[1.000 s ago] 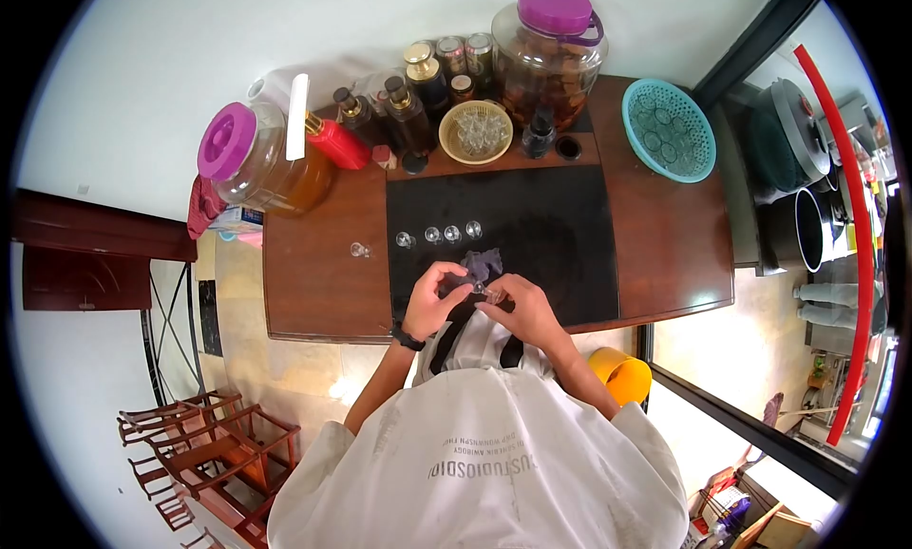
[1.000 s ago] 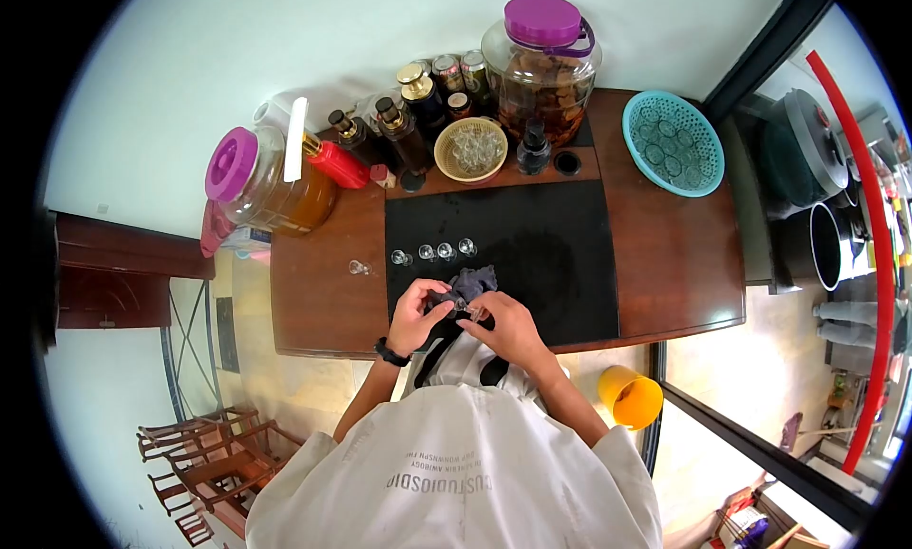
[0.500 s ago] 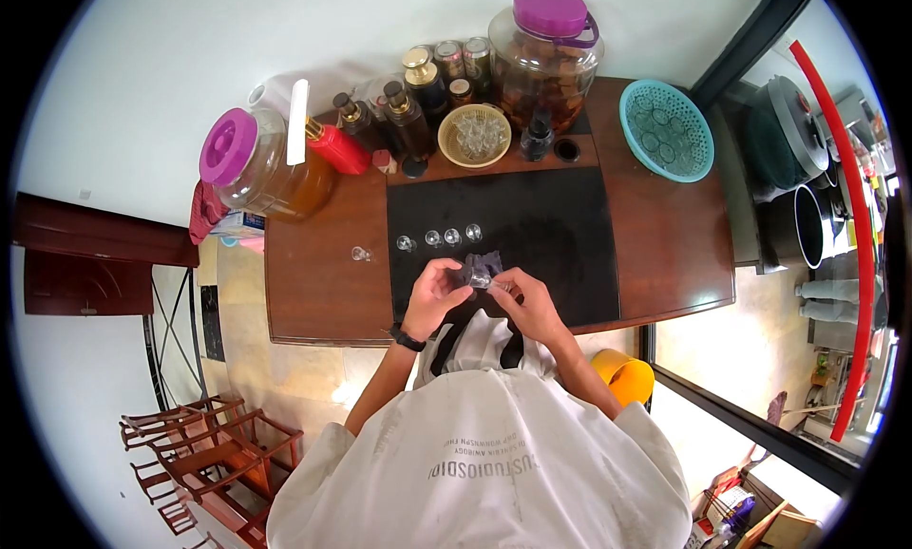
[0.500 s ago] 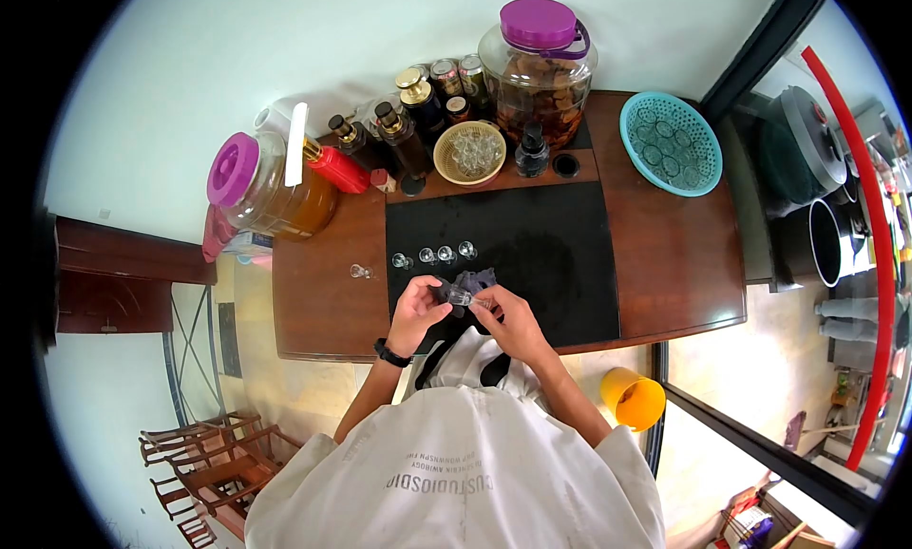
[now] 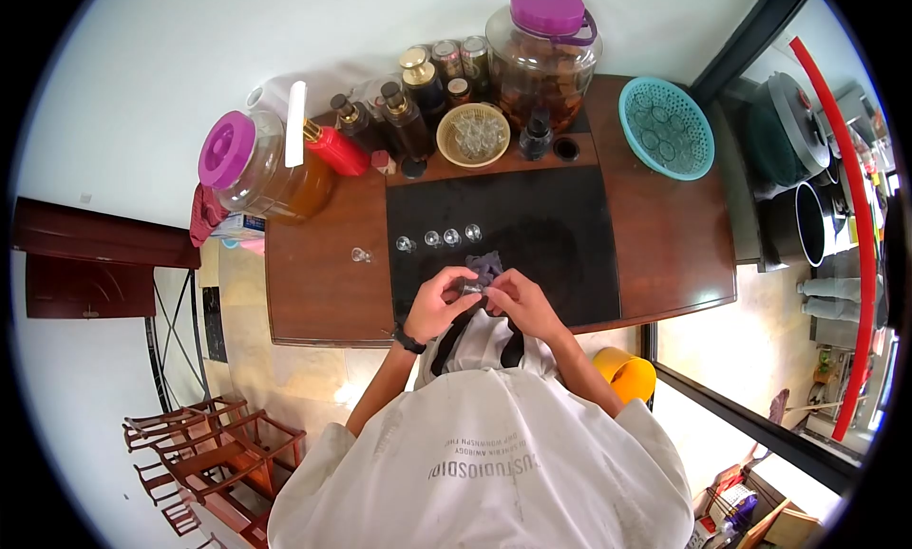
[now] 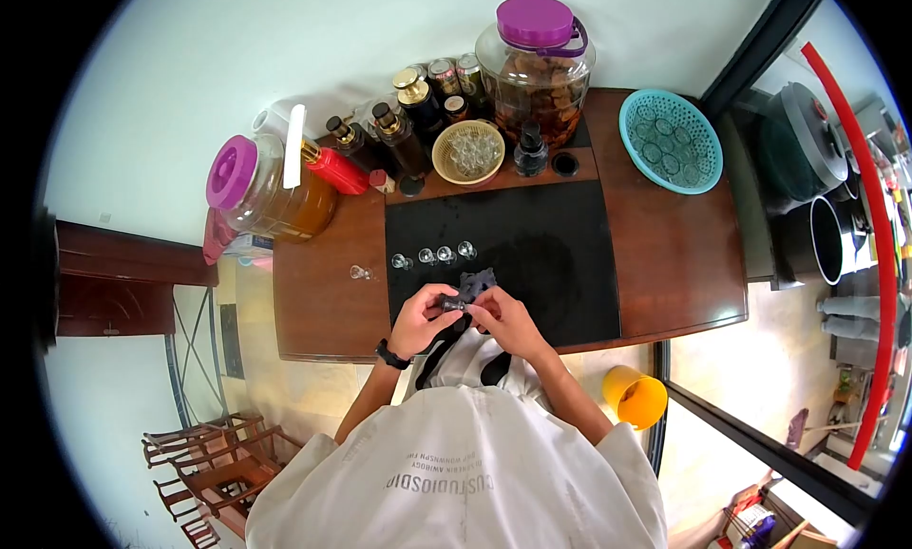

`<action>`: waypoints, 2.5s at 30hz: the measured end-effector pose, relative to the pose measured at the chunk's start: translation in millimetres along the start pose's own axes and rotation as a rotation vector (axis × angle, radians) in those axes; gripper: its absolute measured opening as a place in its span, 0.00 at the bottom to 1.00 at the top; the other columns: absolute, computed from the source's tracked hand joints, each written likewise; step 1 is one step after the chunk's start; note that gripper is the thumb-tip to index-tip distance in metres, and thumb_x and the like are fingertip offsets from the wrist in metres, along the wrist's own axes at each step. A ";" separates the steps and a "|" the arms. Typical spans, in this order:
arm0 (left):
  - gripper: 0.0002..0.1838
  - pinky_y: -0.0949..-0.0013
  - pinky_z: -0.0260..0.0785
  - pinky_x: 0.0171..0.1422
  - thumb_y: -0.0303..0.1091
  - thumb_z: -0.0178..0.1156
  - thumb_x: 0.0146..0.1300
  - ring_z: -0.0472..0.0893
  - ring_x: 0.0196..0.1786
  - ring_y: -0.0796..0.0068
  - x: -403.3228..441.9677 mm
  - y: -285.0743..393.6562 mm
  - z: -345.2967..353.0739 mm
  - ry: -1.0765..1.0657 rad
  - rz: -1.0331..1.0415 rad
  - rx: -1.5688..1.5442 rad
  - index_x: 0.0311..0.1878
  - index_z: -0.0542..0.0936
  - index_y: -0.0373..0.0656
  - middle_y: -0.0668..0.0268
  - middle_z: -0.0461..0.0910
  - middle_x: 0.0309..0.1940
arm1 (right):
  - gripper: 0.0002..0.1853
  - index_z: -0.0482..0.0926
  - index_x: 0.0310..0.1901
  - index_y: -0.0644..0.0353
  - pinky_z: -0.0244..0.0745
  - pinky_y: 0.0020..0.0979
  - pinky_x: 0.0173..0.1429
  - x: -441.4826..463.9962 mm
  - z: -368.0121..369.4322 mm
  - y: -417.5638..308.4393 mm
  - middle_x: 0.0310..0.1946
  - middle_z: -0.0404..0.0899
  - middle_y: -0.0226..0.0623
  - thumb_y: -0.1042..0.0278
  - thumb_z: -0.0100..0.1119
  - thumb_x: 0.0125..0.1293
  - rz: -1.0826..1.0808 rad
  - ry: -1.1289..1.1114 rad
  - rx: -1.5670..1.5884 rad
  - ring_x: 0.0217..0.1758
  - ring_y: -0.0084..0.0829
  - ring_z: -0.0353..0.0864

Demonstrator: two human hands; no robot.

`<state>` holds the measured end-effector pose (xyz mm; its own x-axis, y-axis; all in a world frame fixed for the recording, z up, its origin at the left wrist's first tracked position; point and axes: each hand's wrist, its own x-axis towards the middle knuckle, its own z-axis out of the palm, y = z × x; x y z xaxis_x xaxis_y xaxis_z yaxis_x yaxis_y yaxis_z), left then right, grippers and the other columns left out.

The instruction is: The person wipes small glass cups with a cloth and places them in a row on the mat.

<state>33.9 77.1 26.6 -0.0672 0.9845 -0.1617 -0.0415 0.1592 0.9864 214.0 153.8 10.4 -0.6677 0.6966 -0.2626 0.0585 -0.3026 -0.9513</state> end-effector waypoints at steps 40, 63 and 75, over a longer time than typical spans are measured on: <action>0.15 0.75 0.72 0.51 0.20 0.64 0.57 0.76 0.47 0.79 -0.7 -7.9 4.6 0.060 0.039 -0.117 0.47 0.74 0.37 0.66 0.76 0.43 | 0.12 0.70 0.45 0.63 0.73 0.24 0.41 -8.7 -10.7 -2.7 0.35 0.76 0.32 0.72 0.62 0.63 -0.110 -0.096 0.057 0.36 0.20 0.75; 0.17 0.76 0.71 0.50 0.22 0.66 0.56 0.76 0.47 0.80 -2.3 -10.7 5.0 0.061 0.014 -0.137 0.48 0.74 0.39 0.67 0.76 0.44 | 0.12 0.75 0.41 0.61 0.74 0.23 0.41 -9.5 -2.5 -18.4 0.33 0.76 0.33 0.75 0.66 0.55 -0.282 0.023 -0.310 0.34 0.23 0.76; 0.24 0.74 0.72 0.52 0.20 0.66 0.54 0.76 0.49 0.77 -0.3 -6.0 13.2 0.054 0.036 -0.197 0.53 0.70 0.38 0.64 0.75 0.46 | 0.07 0.78 0.31 0.61 0.73 0.27 0.41 -6.1 -1.4 -16.5 0.32 0.78 0.33 0.71 0.67 0.53 -0.239 0.114 -0.554 0.38 0.27 0.78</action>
<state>47.4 76.8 21.2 -0.1255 0.9831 -0.1332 -0.2322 0.1015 0.9674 218.2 155.4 27.5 -0.6279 0.7780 -0.0186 0.3148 0.2321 -0.9203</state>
